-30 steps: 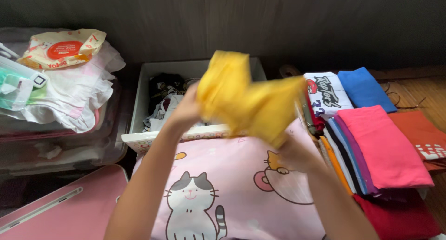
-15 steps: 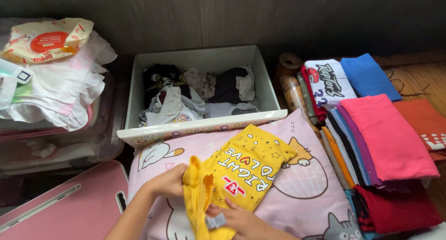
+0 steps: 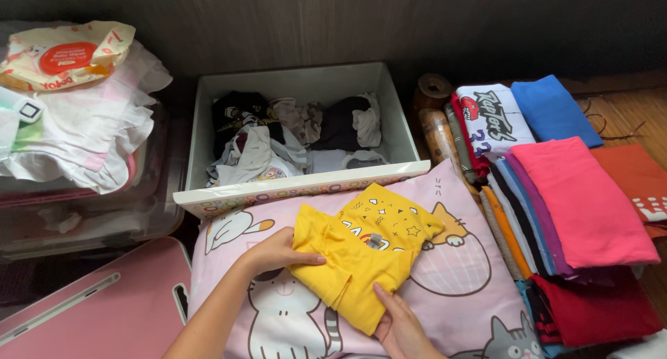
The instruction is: The person takes several garments from a drawer and folds them by hand one by one, placing each folded item onto a stack to the right.
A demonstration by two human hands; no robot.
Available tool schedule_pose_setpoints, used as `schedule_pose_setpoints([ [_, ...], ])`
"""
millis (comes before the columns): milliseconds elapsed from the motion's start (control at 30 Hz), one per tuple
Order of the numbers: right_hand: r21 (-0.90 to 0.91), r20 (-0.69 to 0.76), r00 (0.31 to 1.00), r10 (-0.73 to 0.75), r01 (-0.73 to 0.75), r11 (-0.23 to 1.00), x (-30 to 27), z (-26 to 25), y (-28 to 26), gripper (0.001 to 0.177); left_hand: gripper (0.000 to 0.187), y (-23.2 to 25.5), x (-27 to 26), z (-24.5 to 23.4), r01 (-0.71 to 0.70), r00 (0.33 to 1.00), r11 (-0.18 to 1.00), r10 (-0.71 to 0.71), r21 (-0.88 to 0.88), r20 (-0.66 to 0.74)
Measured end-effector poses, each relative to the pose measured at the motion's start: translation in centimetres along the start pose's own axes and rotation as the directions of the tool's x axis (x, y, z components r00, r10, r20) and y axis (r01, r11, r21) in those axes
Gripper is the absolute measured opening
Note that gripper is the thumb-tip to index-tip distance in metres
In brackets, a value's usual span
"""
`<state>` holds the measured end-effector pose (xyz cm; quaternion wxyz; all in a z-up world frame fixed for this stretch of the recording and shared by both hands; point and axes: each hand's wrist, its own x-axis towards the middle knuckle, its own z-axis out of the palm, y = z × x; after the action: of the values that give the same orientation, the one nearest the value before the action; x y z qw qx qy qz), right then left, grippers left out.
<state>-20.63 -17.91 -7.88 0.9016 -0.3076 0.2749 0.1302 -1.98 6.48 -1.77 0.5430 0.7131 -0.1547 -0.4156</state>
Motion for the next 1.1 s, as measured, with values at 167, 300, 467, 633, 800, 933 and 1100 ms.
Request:
schedule_pose_setpoints([
  [167, 0.010, -0.050, 0.998, 0.042, -0.041, 0.999, 0.4, -0.6, 0.2, 0.049, 0.056, 1.1, 0.3, -0.3, 0.070, 0.997, 0.992, -0.072, 0.109, 0.018],
  [300, 0.023, -0.059, 0.996, 0.062, -0.061, 0.998, 0.5, -0.7, 0.2, 0.049, 0.055, 1.2, 0.5, -0.4, 0.077, 0.996, 0.991, -0.082, 0.105, 0.036],
  [467, -0.071, -0.002, 1.000, 0.013, -0.013, 0.997, 0.8, -0.8, 0.3, 0.049, 0.054, 0.2, 0.1, -0.7, 0.048, 0.998, 0.998, -0.051, 0.048, 0.046],
  [633, -0.533, 0.098, 0.994, -0.057, 0.101, 0.840, -0.7, 2.7, 0.3, 0.055, 0.052, -3.6, -2.7, -1.3, -0.105, 0.994, 0.968, 0.094, -0.227, -0.058],
  [800, -0.113, 0.911, 0.062, 0.407, 0.988, 0.103, -0.9, 10.3, -5.3, 0.061, 0.039, -10.1, -7.9, 3.1, -0.202, 0.709, 0.830, -0.242, -0.519, -0.663],
  [933, -0.989, 0.116, 0.891, 0.438, 0.144, -0.031, 4.0, 15.0, -8.6, 0.057, 0.050, -10.9, -11.4, 7.5, -0.357, 0.840, 0.462, -0.222, -0.812, -0.495],
  [1100, -0.580, 0.582, 0.465, 0.667, 0.813, -0.060, 12.0, 18.7, -7.1, 0.070, 0.071, -9.1, -11.4, 10.9, -0.510, 0.797, 0.067, -0.338, -0.857, -0.501],
])
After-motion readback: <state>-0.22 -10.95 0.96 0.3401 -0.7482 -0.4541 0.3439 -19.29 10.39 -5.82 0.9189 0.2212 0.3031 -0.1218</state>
